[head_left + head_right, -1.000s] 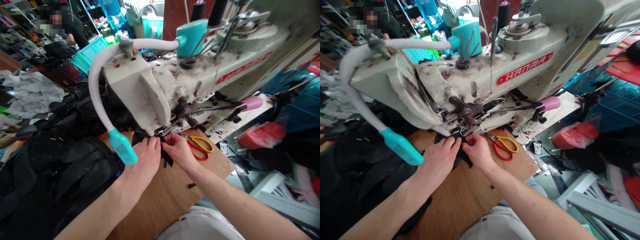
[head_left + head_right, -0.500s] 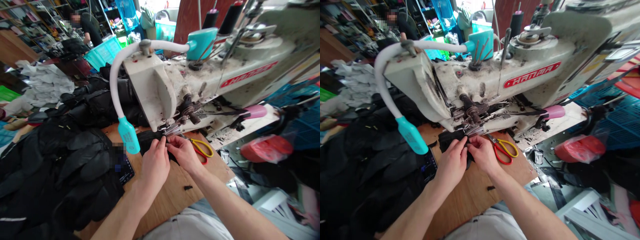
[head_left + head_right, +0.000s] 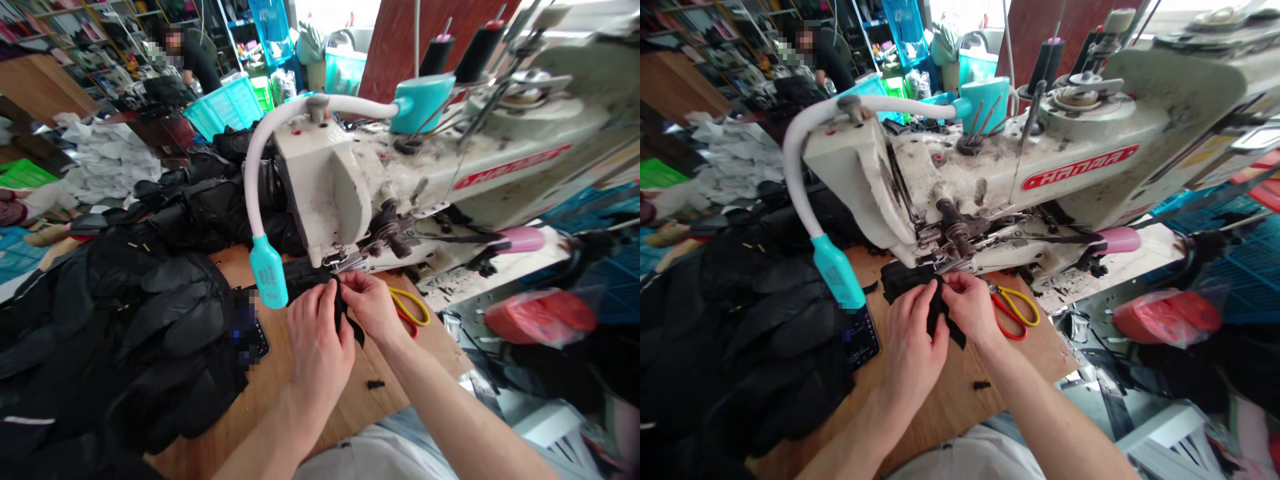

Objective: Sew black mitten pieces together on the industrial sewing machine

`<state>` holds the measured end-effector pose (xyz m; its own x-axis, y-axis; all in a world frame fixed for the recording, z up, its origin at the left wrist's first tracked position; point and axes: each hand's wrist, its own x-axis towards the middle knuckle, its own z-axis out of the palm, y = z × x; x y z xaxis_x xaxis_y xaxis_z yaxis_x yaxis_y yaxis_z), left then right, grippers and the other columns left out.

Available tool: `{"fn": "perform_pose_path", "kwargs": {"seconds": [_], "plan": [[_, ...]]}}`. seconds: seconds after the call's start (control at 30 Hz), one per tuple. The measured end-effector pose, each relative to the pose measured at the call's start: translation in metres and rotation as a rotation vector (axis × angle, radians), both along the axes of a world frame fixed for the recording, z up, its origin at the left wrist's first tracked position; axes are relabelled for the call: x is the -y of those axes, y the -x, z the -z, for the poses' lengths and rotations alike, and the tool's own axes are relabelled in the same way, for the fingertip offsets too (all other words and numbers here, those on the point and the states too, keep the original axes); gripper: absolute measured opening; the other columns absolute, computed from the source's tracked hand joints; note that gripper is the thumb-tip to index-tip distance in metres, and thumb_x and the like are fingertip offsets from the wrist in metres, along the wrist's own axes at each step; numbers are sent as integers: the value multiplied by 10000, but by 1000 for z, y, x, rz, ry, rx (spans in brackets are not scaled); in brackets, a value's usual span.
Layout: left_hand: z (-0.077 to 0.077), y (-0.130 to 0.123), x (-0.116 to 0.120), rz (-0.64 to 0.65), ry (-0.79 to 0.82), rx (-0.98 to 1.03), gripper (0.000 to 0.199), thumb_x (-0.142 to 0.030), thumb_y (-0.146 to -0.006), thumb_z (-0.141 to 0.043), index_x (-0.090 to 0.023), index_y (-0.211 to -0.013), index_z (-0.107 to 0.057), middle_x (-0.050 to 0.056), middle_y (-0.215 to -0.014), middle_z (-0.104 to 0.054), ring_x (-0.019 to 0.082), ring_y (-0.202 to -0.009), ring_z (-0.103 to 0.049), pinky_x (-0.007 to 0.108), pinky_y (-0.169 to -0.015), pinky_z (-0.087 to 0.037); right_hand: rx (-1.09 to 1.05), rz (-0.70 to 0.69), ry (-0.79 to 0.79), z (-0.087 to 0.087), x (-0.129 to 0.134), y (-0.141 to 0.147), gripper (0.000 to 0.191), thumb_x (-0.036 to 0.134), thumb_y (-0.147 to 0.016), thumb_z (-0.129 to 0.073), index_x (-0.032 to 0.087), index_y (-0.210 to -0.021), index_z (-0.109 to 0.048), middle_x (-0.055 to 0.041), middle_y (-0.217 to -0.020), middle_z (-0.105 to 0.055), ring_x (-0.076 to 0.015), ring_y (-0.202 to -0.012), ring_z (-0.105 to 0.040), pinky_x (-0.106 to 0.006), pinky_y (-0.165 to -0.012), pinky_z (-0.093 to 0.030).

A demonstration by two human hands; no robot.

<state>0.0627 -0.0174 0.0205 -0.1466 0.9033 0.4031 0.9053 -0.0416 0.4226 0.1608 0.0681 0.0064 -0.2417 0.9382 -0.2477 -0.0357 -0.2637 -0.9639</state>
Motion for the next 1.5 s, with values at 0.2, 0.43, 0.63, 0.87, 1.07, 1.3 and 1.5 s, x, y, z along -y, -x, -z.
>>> {"fn": "perform_pose_path", "kwargs": {"seconds": [0.2, 0.43, 0.63, 0.87, 1.07, 1.3, 1.5], "plan": [[13, 23, 29, 85, 7, -49, 525, -148, -910, -542, -166, -1422, -429, 169, -1464, -508, 332, -1475, -322, 642, -1179, -279, 37, -10, -180, 6, 13, -14, 194, 348, -804, -691, 177, -886, -647, -57, -843, -703, -183, -749, -656, -305, -699, -554], [5, 45, -2, 164, -210, 102, 223, -134, -978, -478, -167, -1176, -574, 114, -1083, -714, 187, -1057, -682, 360, -935, -556, 474, -188, -958, 15, 36, -44, 337, 131, -945, -506, 264, -1229, -632, -108, -1173, -619, -209, -1039, -641, -329, -828, -564], [2, 73, -21, 267, -208, 124, 189, -209, -952, -585, -190, -1138, -615, 79, -1084, -723, 183, -1049, -687, 336, -944, -556, 613, -481, -1174, 9, 33, -50, 353, 126, -962, -472, 244, -1244, -647, -114, -1254, -616, -223, -1141, -586, -345, -881, -547], [17, 84, -13, 469, -130, 102, 378, -117, -966, -472, -184, -1330, -546, 111, -1331, -638, 232, -1346, -521, 496, -1165, -394, 645, -447, -905, -14, 31, -35, 254, 262, -987, -482, 143, -924, -697, -106, -976, -623, -176, -852, -605, -284, -725, -510], [4, 76, -26, 245, -185, 88, 263, -243, -1003, -486, -168, -1211, -629, 96, -1109, -739, 178, -1024, -709, 291, -923, -553, 1095, -387, -662, -28, 27, -6, 307, 351, -936, -547, 179, -730, -696, -85, -859, -637, -194, -736, -617, -286, -522, -349], [-4, 76, -27, 257, -167, 60, 271, -264, -1010, -481, -157, -1213, -626, 106, -1122, -736, 189, -1046, -707, 301, -926, -552, 1107, -328, -484, -44, 13, 26, 332, 308, -969, -443, 189, -847, -728, -111, -825, -745, -260, -697, -700, -308, -547, -400], [-5, 83, -20, 410, -96, 71, 353, -223, -1006, -465, -172, -1347, -544, 122, -1274, -667, 188, -1182, -639, 330, -1013, -526, 835, -204, -446, -24, 25, 22, 155, 247, -933, -536, 215, -994, -674, -64, -926, -766, -237, -830, -721, -288, -681, -468]]}}
